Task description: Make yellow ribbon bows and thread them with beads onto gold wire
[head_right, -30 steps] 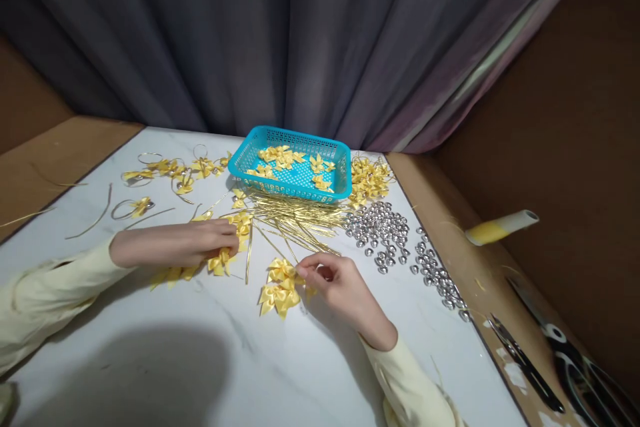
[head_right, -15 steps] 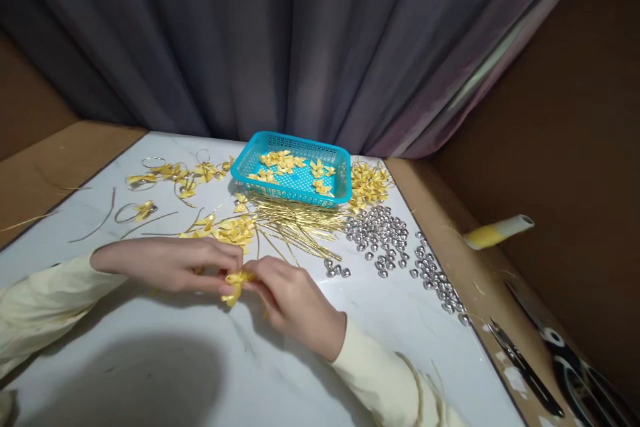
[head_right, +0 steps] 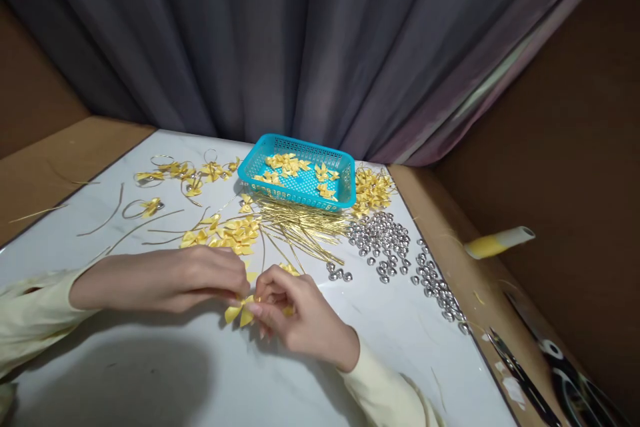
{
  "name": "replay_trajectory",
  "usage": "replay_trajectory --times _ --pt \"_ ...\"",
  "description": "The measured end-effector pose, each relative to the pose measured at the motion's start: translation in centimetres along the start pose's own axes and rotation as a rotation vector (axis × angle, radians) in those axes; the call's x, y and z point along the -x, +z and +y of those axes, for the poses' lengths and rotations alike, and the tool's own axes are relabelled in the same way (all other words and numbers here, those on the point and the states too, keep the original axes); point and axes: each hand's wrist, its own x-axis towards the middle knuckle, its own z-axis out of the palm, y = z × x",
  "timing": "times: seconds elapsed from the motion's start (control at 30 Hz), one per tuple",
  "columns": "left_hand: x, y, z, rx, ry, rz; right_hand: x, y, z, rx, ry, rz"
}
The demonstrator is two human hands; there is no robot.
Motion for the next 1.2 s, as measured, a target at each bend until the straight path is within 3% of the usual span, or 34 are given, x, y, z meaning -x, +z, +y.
replay_trajectory --times 0.4,0.67,1.2 --pt "0.2 1.0 -0.8 -0.038 0.012 0.016 -0.1 -0.4 0.0 0.138 0.06 -0.077" --pt "0.0 1.6 -0.9 0.009 0.023 -0.079 0.2 -0.8 -0.4 0.234 0.006 -0.096" --pt "0.0 2.2 -1.6 -0.019 0.041 -0.04 0.3 -0.9 -1.2 0.181 0.046 -0.063"
